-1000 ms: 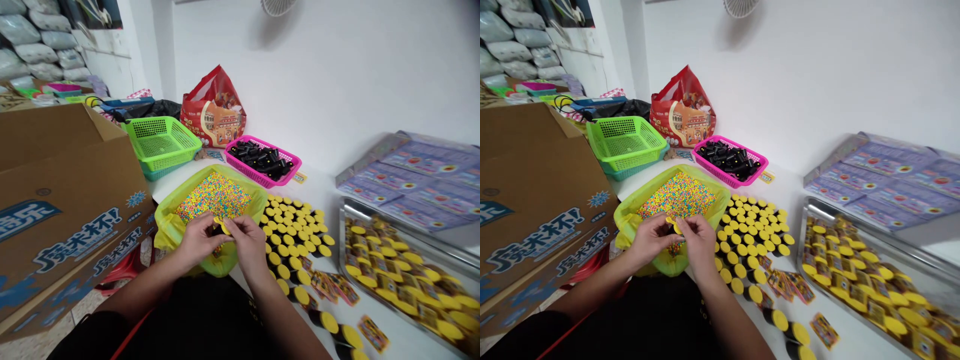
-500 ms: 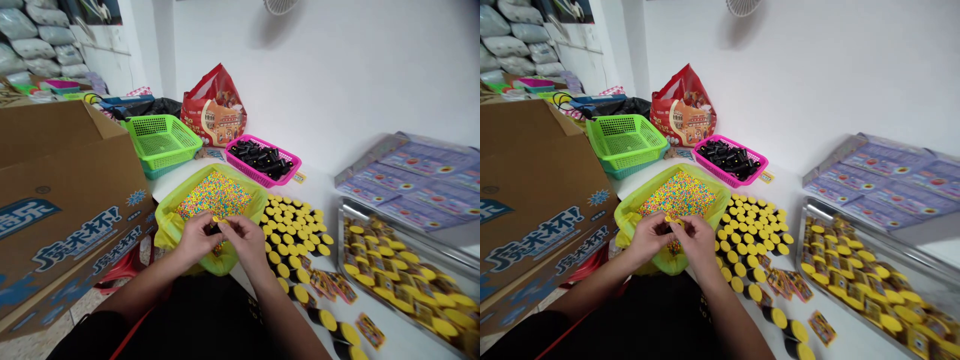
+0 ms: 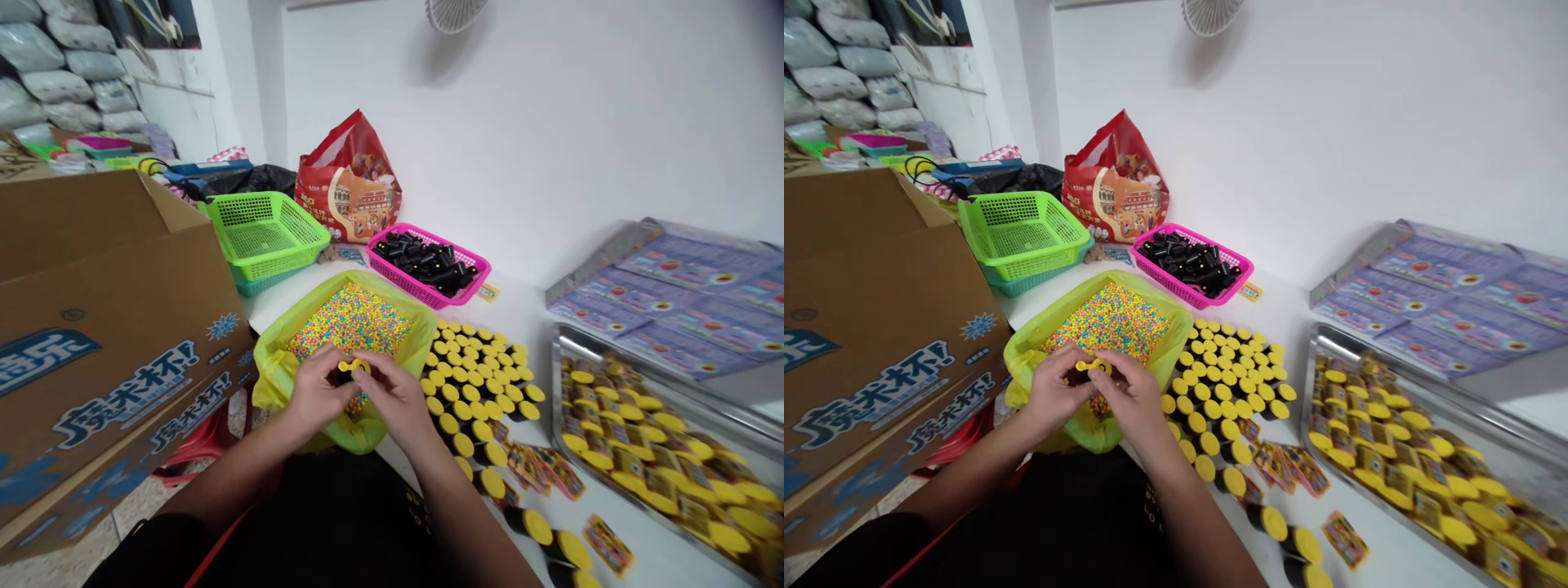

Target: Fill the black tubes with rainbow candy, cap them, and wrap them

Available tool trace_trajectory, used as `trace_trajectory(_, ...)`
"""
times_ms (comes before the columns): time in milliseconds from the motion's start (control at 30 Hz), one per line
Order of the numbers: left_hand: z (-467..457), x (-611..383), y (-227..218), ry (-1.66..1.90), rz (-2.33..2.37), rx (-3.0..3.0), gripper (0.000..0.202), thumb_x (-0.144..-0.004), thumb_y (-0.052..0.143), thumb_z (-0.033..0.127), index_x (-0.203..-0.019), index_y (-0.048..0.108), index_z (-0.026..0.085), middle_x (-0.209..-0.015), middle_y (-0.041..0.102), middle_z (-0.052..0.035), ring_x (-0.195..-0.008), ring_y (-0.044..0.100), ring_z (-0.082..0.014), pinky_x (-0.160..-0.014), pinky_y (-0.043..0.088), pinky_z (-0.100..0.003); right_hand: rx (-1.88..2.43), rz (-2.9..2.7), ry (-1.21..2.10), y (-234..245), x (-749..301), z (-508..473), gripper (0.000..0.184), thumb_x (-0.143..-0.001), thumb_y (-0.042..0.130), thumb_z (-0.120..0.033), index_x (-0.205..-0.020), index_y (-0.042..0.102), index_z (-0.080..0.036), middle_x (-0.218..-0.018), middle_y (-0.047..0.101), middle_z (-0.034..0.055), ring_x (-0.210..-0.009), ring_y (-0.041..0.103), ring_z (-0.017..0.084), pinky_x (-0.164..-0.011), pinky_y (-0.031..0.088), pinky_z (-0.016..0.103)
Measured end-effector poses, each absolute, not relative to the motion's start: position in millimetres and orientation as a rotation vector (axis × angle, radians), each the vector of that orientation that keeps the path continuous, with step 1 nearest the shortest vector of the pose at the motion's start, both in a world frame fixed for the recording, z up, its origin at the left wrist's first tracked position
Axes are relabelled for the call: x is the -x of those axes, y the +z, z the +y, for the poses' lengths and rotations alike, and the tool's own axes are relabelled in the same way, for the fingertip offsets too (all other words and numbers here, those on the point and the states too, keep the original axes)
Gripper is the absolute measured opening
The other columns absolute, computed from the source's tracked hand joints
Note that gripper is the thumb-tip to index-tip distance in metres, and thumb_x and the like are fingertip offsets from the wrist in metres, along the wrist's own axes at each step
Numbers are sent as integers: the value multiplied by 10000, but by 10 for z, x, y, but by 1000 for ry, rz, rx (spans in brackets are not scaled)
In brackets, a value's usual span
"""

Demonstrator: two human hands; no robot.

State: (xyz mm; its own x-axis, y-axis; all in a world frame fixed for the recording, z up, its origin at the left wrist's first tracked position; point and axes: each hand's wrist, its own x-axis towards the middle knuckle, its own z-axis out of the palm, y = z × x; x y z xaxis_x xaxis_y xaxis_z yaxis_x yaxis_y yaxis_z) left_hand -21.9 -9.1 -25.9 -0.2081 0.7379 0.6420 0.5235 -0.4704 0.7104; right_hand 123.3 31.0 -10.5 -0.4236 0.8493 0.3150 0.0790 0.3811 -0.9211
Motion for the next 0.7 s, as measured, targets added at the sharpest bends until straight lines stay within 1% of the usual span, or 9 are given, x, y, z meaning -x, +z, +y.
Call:
trace_trajectory(67,-92,228,-262,1807,1504,-1889,105,-736,703,155,-791,621,191,-670,529,16,-625,503,-137,-536,363,-242,808,-1699,1281,-111,-1204,293,264,-833,671,-389,-1065,727,-275,-920,700,20,-784,634,177,-666,511,299)
trace_trajectory(167,-96,234,-267,1856,1480,-1930,132,-748,694,136,-841,620,193,-704,548,7,-650,522,-143,-548,389,-246,838,-1581,1458,-143,-1157,249,361,-822,689,-434,-1142,706,-266,-820,656,4,-622,559,132,-568,485,273)
trace_trajectory(267,-112,217,-246,1885,1434,-1996,151,-759,678,114,-873,622,195,-733,579,-3,-684,545,-150,-583,422,-258,824,-1450,1623,-191,-1116,202,424,-825,688,-462,-1202,677,-268,-816,637,2,-567,502,109,-513,457,252)
trace_trajectory(367,-147,216,-200,1846,1395,-1976,156,-761,665,104,-888,646,193,-768,605,-24,-745,566,-166,-633,451,-278,809,-1405,1586,-203,-1116,197,378,-808,707,-435,-1142,698,-257,-830,642,7,-560,465,98,-486,415,233)
trace_trajectory(433,-169,265,-169,1728,1321,-1863,198,-755,664,117,-938,672,192,-877,633,-60,-814,585,-183,-639,462,-280,804,-1427,1544,-179,-1152,226,357,-797,714,-414,-1114,701,-252,-794,634,1,-550,454,97,-479,404,230)
trace_trajectory(500,-177,359,-144,1549,1196,-1706,260,-751,671,155,-1007,691,197,-1003,636,-89,-858,596,-191,-614,459,-264,800,-1481,1521,-138,-1202,267,357,-781,726,-389,-1113,695,-261,-774,630,-9,-569,489,107,-500,429,236)
trace_trajectory(567,-168,462,-117,1369,1065,-1511,279,-784,650,225,-1059,693,203,-1019,640,-95,-828,606,-180,-564,440,-239,797,-1556,1508,-96,-1245,300,370,-755,747,-364,-1110,685,-278,-795,648,-11,-630,556,128,-543,470,251)
trace_trajectory(633,-151,525,-83,1217,983,-1319,264,-848,603,329,-1060,682,193,-915,650,-80,-731,614,-158,-501,407,-216,771,-1615,1517,-66,-1260,312,397,-725,768,-351,-1104,667,-289,-844,675,-4,-710,618,157,-587,509,274)
trace_trajectory(700,-136,524,-46,1118,946,-1195,293,-870,594,421,-1023,655,178,-806,637,-50,-591,593,-123,-432,353,-200,735,-1641,1546,-50,-1248,304,406,-709,776,-353,-1086,642,-286,-858,690,2,-738,648,176,-598,528,290)
